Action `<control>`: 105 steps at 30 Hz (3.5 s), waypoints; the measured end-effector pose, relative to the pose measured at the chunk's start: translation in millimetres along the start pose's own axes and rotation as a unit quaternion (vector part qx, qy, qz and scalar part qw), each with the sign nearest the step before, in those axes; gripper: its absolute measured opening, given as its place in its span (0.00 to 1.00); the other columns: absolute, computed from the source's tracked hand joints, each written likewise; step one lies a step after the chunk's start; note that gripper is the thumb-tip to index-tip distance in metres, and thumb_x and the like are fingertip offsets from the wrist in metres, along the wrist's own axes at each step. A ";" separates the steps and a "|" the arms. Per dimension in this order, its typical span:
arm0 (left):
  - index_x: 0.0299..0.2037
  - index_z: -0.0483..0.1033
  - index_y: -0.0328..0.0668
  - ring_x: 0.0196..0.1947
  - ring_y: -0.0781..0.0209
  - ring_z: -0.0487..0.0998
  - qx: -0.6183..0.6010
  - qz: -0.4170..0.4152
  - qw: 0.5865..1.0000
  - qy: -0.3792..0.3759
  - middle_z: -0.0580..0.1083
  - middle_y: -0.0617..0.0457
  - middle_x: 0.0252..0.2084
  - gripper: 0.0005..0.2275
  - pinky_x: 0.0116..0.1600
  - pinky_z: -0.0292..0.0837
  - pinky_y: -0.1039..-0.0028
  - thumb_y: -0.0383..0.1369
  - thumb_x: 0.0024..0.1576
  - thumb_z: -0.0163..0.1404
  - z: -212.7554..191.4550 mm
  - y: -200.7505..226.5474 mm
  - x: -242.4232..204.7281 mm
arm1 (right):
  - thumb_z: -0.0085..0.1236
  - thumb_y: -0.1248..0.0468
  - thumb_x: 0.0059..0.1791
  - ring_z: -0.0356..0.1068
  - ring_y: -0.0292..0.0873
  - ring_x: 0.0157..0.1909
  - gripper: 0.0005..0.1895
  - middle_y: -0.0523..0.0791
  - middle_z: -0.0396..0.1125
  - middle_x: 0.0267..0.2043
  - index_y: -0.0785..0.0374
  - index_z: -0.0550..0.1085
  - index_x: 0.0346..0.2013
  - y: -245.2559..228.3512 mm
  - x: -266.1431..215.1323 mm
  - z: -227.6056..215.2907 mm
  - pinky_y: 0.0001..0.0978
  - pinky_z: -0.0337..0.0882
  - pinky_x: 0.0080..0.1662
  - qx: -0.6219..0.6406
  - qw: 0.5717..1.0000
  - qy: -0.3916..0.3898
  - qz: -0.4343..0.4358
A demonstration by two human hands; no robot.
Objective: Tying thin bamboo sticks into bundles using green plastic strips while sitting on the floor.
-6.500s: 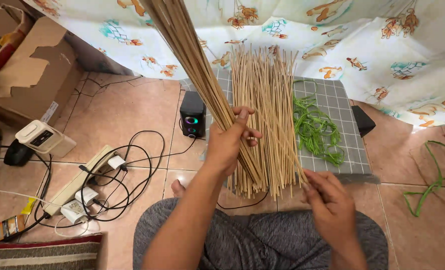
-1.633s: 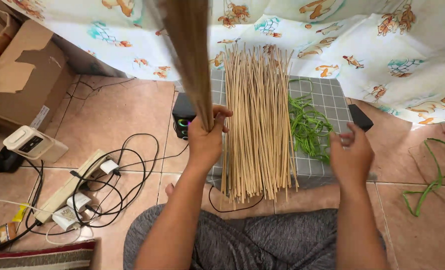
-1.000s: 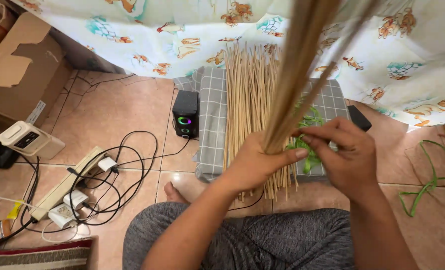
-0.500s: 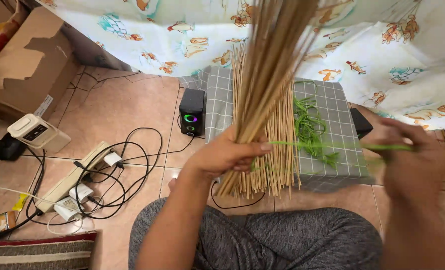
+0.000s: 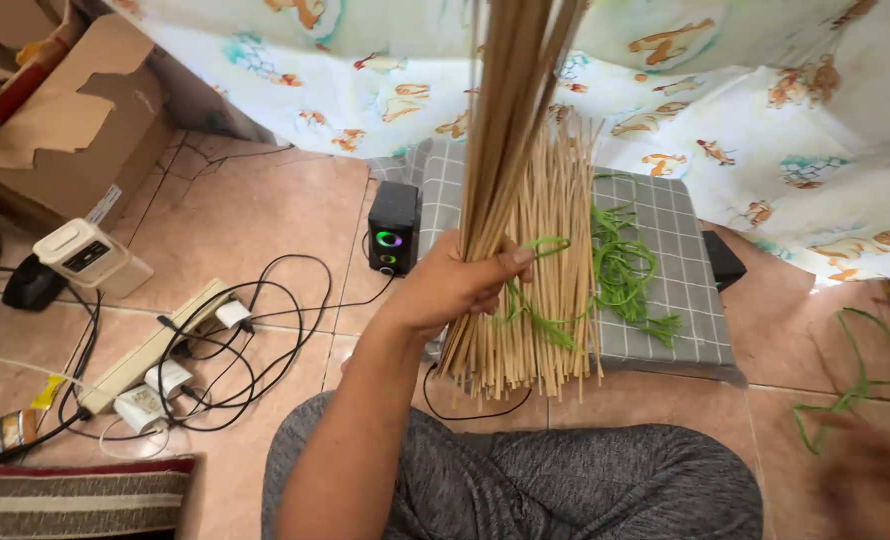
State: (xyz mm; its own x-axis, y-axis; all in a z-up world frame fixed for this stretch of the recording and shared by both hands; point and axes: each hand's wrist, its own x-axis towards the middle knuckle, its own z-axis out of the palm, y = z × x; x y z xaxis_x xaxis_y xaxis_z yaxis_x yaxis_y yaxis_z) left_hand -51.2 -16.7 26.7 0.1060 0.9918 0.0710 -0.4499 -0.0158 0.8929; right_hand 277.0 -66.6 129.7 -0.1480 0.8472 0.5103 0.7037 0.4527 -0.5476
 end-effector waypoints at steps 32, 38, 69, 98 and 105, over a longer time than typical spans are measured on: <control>0.43 0.85 0.43 0.19 0.70 0.66 0.232 -0.012 0.972 0.034 0.72 0.58 0.22 0.14 0.26 0.62 0.76 0.42 0.58 0.52 26.2 -5.4 -2.2 | 0.36 0.85 0.74 0.64 0.54 0.53 0.09 0.59 0.64 0.51 0.85 0.68 0.58 90.4 49.0 54.2 0.49 0.70 0.68 -0.004 0.988 0.112 -0.103; 0.45 0.78 0.37 0.16 0.71 0.62 -0.100 0.050 0.991 0.078 0.63 0.62 0.17 0.12 0.23 0.60 0.79 0.38 0.60 0.54 36.8 -25.0 3.2 | 0.66 0.34 0.31 0.76 0.44 0.50 0.47 0.40 0.73 0.55 0.50 0.71 0.60 -15.2 20.1 133.4 0.44 0.76 0.43 -0.119 0.946 -0.283 0.102; 0.50 0.72 0.34 0.25 0.62 0.72 -0.110 0.013 0.983 0.144 0.67 0.50 0.26 0.21 0.39 0.75 0.67 0.44 0.57 0.60 99.4 -56.2 -4.1 | 0.64 0.66 0.41 0.74 0.51 0.26 0.10 0.59 0.76 0.24 0.73 0.81 0.31 40.9 -30.2 155.7 0.45 0.72 0.32 0.114 0.933 -0.250 0.231; 0.42 0.79 0.28 0.43 0.36 0.83 0.663 -0.209 0.654 -0.298 0.79 0.36 0.37 0.13 0.48 0.78 0.52 0.33 0.55 0.50 181.6 59.3 -33.4 | 0.36 0.73 0.55 0.75 0.46 0.26 0.36 0.57 0.75 0.41 0.70 0.38 0.77 55.3 -31.2 -0.2 0.38 0.73 0.29 0.226 0.956 -0.189 0.010; 0.48 0.75 0.24 0.48 0.26 0.80 0.560 -0.190 0.748 -0.302 0.78 0.27 0.42 0.18 0.53 0.75 0.44 0.34 0.52 0.50 187.0 67.3 -53.7 | 0.37 0.73 0.55 0.71 0.44 0.35 0.25 0.55 0.75 0.35 0.63 0.46 0.66 71.0 -44.1 31.9 0.35 0.73 0.39 0.443 0.866 -0.216 0.088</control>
State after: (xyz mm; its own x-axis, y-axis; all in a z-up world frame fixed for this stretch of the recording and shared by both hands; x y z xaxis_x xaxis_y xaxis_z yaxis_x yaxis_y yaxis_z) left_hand 78.6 -94.7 166.1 0.5708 0.7191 -0.3964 0.7029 -0.1783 0.6886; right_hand 311.3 -63.0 47.2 -0.4740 0.8627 0.1759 -0.0390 0.1790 -0.9831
